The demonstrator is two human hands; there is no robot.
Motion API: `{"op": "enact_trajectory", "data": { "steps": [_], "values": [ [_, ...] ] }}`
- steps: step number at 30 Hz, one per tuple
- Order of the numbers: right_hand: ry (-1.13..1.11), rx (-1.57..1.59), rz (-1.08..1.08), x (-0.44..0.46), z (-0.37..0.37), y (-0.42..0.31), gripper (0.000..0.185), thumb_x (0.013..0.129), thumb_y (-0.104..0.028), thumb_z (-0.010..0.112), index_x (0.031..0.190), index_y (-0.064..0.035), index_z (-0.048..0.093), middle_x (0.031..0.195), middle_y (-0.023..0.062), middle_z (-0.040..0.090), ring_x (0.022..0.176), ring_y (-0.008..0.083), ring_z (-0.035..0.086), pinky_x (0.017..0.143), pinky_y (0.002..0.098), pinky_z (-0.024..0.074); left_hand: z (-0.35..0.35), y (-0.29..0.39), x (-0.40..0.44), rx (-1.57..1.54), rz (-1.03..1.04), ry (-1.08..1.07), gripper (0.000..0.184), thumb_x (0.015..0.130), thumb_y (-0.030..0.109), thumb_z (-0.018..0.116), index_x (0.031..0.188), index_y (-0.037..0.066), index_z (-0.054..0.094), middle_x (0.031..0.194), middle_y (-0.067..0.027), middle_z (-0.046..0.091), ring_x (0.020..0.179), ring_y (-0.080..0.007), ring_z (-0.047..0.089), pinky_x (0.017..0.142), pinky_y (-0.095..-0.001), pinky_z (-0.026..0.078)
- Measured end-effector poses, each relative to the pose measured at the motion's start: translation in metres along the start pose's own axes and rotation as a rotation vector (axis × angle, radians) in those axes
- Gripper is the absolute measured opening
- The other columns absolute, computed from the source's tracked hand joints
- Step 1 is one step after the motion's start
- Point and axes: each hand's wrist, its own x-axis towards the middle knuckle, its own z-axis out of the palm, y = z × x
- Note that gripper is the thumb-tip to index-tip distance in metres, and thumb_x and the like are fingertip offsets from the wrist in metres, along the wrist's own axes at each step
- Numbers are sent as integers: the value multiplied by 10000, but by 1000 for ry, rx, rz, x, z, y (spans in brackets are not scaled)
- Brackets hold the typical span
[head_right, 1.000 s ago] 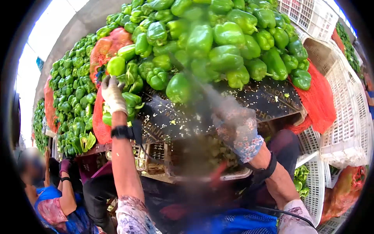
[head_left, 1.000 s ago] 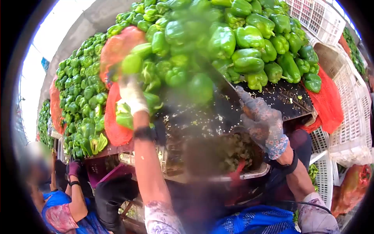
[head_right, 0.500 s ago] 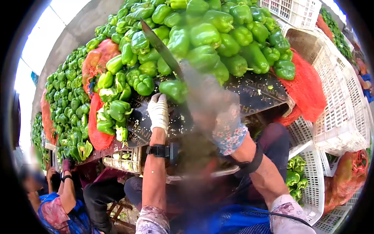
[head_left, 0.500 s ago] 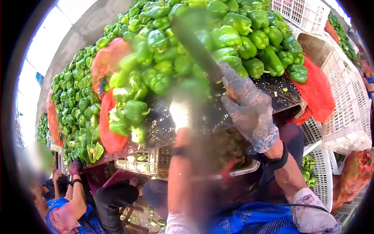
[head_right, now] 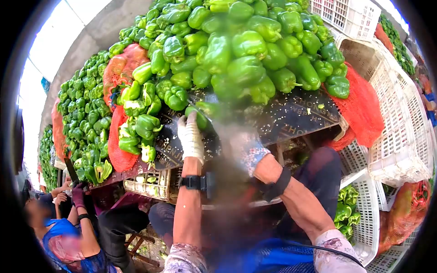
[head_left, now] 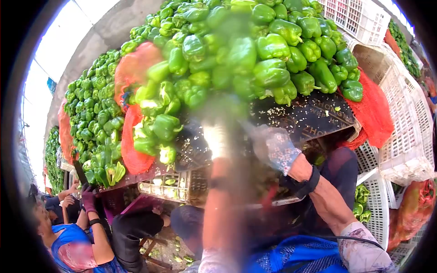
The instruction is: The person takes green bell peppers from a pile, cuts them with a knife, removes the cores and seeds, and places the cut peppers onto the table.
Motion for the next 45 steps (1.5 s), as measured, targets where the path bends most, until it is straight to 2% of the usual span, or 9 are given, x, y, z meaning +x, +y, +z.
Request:
{"op": "enact_trajectory", "data": {
  "steps": [3,6,10,15,19,26,30,39,45],
  "values": [
    [-23,130,-28,-3,7,-10,426,804,-104,554,1227,-54,555,808,178,641,701,332,637,579,427,506,-17,9,-13,-55,98,224,545,848,251,692,1279,-13,488,1201,-146,534,1047,-236,523,925,-330,438],
    [87,219,-58,-4,21,-20,490,855,-185,539,1337,-114,488,815,194,635,677,360,635,593,459,522,-70,-22,26,676,349,343,495,861,215,659,1264,-31,510,1249,-207,526,1095,-310,531,978,-370,415],
    [315,196,-93,14,-7,-33,314,827,-170,594,1126,-73,599,774,165,602,675,338,612,552,423,489,-93,-24,39,673,559,303,338,884,111,589,1200,-6,572,1190,-196,551,1086,-334,537,988,-388,409],
    [584,143,-222,78,0,-21,395,831,-129,601,1222,-65,596,900,144,647,613,255,583,572,354,488,-75,-22,27,692,704,285,329,908,141,593,1210,13,565,1246,-177,531,1122,-343,514,990,-411,406],
    [255,-145,-83,115,73,-10,119,878,-163,540,869,-85,630,711,77,659,614,241,603,589,392,476,-64,-1,20,854,604,194,428,856,194,653,1244,43,558,1322,-186,499,1184,-381,468,1024,-456,373],
    [217,-60,-214,115,67,-6,120,854,-123,536,881,-70,640,670,112,651,658,273,624,609,423,464,-59,-3,22,976,530,106,602,715,242,771,1260,97,561,1378,-209,442,1213,-434,429,1036,-490,371],
    [-36,-68,-61,75,26,-7,531,814,-79,541,1340,-138,502,868,175,669,763,325,662,598,419,543,-65,-16,29,1047,716,170,644,677,247,799,1256,101,556,1384,-215,426,1204,-448,428,1029,-512,377],
    [7,245,10,1,-63,46,619,745,-54,643,1342,-155,515,763,148,599,684,326,608,626,412,518,-31,21,54,1501,479,139,601,655,409,780,1169,132,635,1370,-134,492,1275,-438,402,991,-602,360],
    [-21,201,131,-34,-64,72,652,753,-85,651,1378,-168,483,794,123,591,694,316,610,611,412,511,20,54,193,826,733,175,654,718,349,779,1255,40,568,1281,-226,517,1193,-360,497,1020,-402,398]
  ]
}}
